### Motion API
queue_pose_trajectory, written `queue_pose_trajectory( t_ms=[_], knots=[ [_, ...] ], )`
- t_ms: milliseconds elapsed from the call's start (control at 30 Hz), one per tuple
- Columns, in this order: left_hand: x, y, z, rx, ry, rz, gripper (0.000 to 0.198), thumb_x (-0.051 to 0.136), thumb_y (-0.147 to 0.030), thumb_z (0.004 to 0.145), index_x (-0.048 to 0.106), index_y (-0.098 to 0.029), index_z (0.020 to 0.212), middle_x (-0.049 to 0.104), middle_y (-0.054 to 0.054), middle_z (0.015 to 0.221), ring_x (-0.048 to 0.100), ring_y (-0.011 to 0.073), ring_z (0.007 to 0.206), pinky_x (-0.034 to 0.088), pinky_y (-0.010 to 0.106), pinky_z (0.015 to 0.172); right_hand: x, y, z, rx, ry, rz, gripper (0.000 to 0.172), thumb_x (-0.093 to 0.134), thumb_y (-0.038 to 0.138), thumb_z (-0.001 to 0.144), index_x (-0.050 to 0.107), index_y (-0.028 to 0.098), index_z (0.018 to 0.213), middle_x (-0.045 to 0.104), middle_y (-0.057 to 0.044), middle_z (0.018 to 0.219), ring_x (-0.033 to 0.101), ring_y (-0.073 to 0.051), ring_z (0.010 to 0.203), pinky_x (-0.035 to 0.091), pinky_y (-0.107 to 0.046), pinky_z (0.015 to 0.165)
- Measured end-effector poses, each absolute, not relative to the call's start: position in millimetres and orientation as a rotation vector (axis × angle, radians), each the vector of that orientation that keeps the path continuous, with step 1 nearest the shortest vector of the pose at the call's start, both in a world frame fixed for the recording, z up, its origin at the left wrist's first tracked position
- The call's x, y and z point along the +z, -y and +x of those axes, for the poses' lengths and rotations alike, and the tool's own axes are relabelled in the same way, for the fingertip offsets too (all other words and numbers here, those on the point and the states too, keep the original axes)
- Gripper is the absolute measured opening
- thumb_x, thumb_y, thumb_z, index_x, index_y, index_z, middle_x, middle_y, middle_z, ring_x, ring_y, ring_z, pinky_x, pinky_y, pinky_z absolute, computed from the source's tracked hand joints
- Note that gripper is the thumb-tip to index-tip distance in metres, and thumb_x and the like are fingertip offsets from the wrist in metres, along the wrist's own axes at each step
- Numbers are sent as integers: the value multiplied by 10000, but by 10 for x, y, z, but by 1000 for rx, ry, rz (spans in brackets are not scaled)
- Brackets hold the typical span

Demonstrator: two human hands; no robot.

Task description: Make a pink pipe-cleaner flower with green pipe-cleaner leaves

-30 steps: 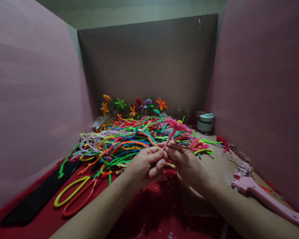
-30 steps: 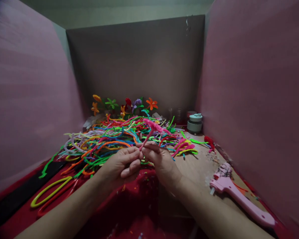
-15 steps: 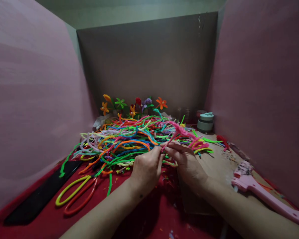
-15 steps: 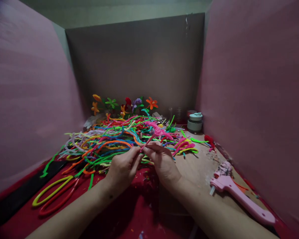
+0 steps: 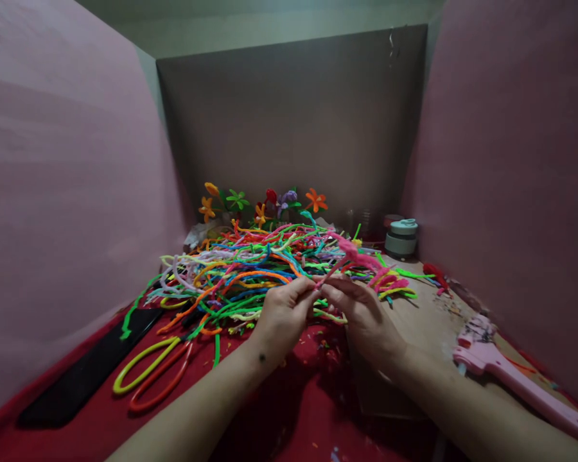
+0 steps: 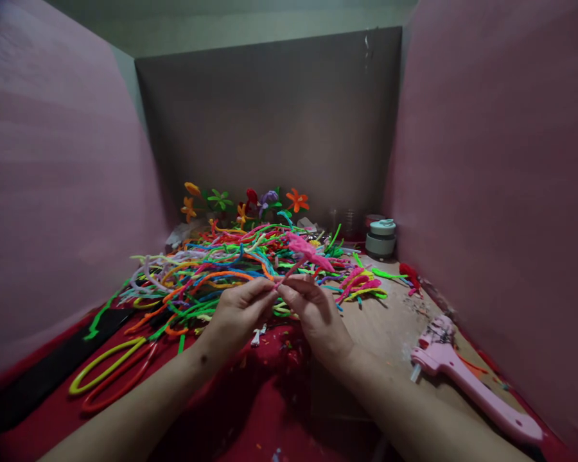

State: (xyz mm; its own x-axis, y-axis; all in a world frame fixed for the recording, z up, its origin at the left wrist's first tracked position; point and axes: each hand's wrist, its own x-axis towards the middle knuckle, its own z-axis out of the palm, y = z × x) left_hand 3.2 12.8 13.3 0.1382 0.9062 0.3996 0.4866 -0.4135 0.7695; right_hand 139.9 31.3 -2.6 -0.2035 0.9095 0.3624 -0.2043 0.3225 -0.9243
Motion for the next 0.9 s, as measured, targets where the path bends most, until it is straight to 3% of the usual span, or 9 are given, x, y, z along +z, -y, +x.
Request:
queue_pose_trajectory(
  t_ms=[167,333,433,567,700,900],
  knots=[
    [206,-156,-13,1000,-871,1237,163,579,-303,763,540,-152,717,471,-53,477,343,31,333,244,158,349,-56,-317,1384,1461,1304,-525,230,597,349,762,691,209,919,648,-19,751,557,-171,723,422,-318,719],
    [223,-151,-44,875,-669,1078,151,575,-277,771,566,-159,865,403,-84,468,215,4,313,181,138,333,-85,-339,1355,1560,1183,-444,232,637,272,734,683,210,952,657,-24,755,566,-162,703,433,-314,704],
    [239,-118,4,950,-918,1286,176,540,-310,788,571,-138,770,462,-50,500,332,26,343,242,156,355,-116,-357,1344,1460,1159,-509,197,646,285,718,700,194,883,651,-25,733,540,-154,664,425,-299,666],
    [220,-54,92,1162,-1244,1764,165,512,-279,797,597,-146,752,573,0,639,501,86,549,370,188,510,-126,-361,1353,1406,1121,-610,159,652,303,705,704,186,801,646,-22,735,500,-133,615,403,-275,606],
    [178,-37,113,1229,-1363,1989,202,477,-267,815,594,-168,684,540,-17,578,469,88,543,345,192,514,-74,-334,1373,1293,1241,-681,143,633,307,722,709,203,786,627,-7,711,501,-142,656,397,-276,638],
    [193,-111,59,1142,-1145,1506,194,512,-321,794,561,-157,702,480,-52,502,403,52,366,283,172,370,-44,-305,1366,1428,1267,-562,146,615,330,745,679,200,725,602,5,659,510,-134,647,397,-271,640]
  ],
)
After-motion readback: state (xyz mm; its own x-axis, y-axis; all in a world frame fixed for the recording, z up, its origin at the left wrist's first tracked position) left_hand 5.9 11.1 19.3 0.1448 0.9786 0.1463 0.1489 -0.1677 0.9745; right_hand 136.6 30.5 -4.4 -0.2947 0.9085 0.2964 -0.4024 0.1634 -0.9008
